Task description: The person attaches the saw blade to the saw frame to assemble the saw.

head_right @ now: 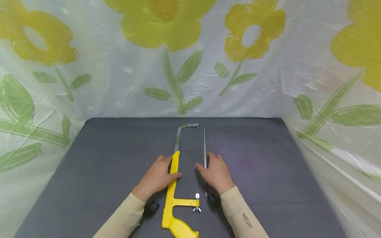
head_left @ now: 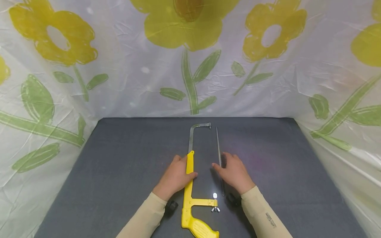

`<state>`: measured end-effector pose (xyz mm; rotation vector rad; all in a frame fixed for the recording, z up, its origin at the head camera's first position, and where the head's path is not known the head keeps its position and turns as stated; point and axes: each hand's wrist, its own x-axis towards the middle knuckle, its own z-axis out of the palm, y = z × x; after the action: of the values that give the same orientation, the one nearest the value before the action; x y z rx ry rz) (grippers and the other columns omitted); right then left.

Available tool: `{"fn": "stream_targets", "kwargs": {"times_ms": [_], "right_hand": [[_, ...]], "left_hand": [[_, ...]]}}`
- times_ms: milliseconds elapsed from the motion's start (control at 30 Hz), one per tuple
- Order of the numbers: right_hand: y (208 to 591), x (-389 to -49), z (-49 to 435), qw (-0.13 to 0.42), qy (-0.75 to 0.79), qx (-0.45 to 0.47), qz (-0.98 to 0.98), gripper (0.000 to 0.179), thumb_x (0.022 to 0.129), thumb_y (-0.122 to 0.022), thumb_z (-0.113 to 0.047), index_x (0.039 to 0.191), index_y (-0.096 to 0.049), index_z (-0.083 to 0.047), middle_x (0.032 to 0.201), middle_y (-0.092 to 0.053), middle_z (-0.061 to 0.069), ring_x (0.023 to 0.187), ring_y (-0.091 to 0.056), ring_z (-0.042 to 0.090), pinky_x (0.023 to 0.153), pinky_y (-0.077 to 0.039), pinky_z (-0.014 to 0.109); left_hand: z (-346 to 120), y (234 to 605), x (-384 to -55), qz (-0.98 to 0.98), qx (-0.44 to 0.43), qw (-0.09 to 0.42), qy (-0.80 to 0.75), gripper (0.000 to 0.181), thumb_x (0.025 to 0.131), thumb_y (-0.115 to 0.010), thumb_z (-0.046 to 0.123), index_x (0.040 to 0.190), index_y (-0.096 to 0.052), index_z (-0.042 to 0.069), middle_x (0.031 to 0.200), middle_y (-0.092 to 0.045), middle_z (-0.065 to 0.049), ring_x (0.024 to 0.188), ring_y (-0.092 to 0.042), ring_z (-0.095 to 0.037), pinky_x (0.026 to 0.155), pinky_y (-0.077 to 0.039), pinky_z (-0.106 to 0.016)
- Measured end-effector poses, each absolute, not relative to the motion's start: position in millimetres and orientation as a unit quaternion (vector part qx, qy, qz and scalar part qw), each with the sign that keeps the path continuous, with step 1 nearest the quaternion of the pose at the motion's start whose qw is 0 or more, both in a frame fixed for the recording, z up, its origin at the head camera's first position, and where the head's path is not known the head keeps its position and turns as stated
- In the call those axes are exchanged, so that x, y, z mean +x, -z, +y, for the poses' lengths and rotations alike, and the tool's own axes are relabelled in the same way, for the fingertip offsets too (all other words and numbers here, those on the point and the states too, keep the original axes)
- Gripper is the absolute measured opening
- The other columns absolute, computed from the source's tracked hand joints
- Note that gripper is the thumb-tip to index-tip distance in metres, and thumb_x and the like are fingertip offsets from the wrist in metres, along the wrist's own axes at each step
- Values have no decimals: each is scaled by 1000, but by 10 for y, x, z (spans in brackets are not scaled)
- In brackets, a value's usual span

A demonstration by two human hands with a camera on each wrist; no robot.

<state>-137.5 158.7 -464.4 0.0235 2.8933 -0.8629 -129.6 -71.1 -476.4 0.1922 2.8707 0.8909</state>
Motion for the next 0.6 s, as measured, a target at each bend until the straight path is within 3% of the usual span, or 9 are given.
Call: {"fn": "stream_targets", "kwargs": {"times_ms": [67,167,267,333,500,600], "right_hand": [[4648,-1408,1577,59,275,14,960,62,99,-73,-42,138,-65,6,126,-70,26,113,-68,43,97,-56,59],[4655,-1453,1568,61,263,32,962,47,98,-74,-42,111,-72,4,102,-72,20,89,-68,36,77,-57,51],[4657,-1478,1562,66,253,51,964,42,97,-76,-42,85,-66,-3,78,-65,12,69,-59,27,59,-47,41],[4657,-1485,1561,67,240,56,967,44,96,-77,-43,74,-61,-8,69,-59,7,63,-55,24,55,-42,38],[4664,-1485,1567,71,214,50,973,51,94,-79,-38,57,-52,-15,59,-46,-1,57,-48,20,52,-37,36],[4683,-1477,1579,65,206,48,975,50,94,-77,-31,55,-48,-16,59,-46,0,57,-50,22,51,-38,38]], "left_hand": [[-688,4770,-1294,953,54,71,-289,76,90,-89,31,151,-58,-3,119,-61,-17,81,-57,-18,70,-55,-30],[-664,4775,-1289,955,39,74,-285,79,89,-90,30,153,-57,-3,119,-61,-17,81,-57,-19,70,-55,-30],[-652,4771,-1292,955,32,77,-286,79,89,-90,29,153,-57,-3,117,-61,-16,81,-56,-19,69,-54,-29],[-650,4762,-1295,954,32,77,-288,78,89,-90,29,153,-57,-2,115,-61,-15,80,-56,-19,68,-53,-29],[-650,4755,-1300,954,33,76,-289,77,89,-91,28,152,-58,-3,112,-60,-14,79,-55,-18,66,-52,-27],[-650,4761,-1296,952,35,79,-293,77,89,-91,27,152,-59,-3,112,-60,-14,79,-55,-18,66,-52,-27]]}}
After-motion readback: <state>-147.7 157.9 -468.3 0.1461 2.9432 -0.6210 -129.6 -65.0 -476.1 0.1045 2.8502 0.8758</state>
